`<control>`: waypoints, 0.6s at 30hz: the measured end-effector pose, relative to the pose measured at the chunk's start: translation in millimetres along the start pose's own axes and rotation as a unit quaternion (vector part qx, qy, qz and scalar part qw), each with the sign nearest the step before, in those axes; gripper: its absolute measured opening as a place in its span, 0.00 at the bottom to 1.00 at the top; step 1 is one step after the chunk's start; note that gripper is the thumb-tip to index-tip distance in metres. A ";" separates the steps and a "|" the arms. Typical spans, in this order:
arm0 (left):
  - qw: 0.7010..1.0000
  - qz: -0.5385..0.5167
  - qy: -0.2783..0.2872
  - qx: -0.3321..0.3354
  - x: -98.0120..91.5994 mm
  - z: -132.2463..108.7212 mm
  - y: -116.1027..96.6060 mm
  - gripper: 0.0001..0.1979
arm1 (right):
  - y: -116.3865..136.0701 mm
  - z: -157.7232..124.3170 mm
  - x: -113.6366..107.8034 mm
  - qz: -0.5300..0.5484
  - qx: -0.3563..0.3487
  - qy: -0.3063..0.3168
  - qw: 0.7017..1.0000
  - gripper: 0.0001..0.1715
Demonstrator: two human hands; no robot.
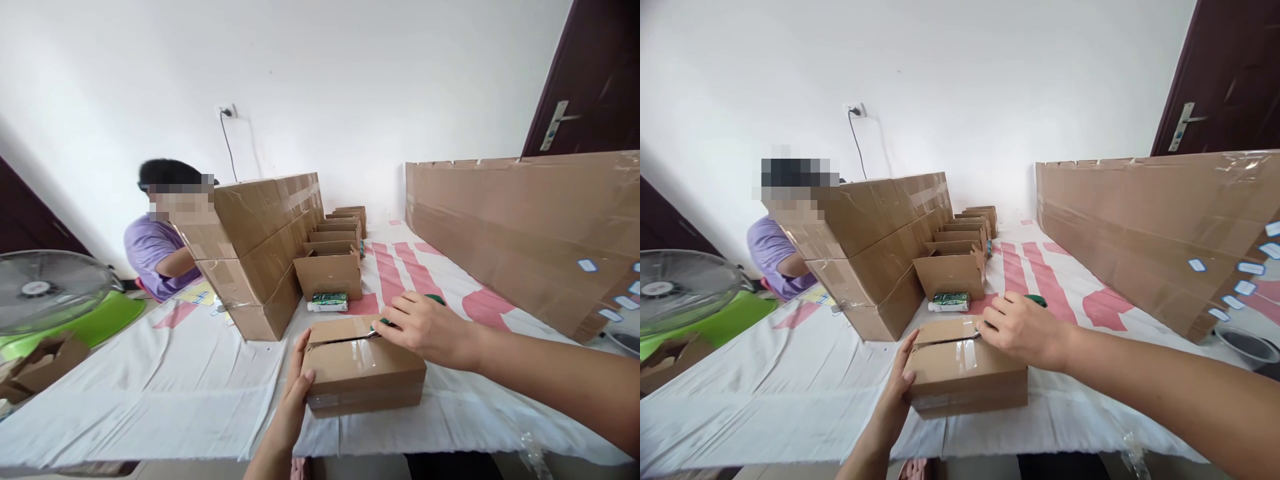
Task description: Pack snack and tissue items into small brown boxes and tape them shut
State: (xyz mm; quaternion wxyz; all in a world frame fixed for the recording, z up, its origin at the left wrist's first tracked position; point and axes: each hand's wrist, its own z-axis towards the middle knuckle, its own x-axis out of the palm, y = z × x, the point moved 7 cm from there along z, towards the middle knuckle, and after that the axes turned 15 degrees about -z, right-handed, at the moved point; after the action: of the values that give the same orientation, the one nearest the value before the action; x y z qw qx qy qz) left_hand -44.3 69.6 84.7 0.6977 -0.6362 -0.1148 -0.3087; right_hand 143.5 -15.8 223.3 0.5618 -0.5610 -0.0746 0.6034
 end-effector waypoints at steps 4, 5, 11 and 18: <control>1.000 0.012 -0.001 0.001 -2.1 0.9 1.8 0.37 | -17.9 -36.5 8.7 0.021 0.025 0.045 0.998 0.22; 1.000 0.012 -0.003 0.001 -2.9 1.3 2.3 0.37 | -24.0 -47.8 13.3 0.039 0.052 0.052 0.997 0.23; 1.000 0.001 -0.017 -0.004 -4.1 2.2 4.0 0.36 | -38.4 -138.3 75.2 0.196 0.299 0.138 0.924 0.20; 0.997 0.020 0.011 0.073 2.3 1.1 -4.8 0.38 | 10.0 -194.5 132.4 0.265 0.288 0.285 0.875 0.23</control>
State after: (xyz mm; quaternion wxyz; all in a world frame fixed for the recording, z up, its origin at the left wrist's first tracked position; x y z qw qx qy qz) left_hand -45.0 70.0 90.1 0.7500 -0.5818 -0.1162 -0.2924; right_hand 320.1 -23.6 67.7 0.5142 -0.5211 0.4174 0.5383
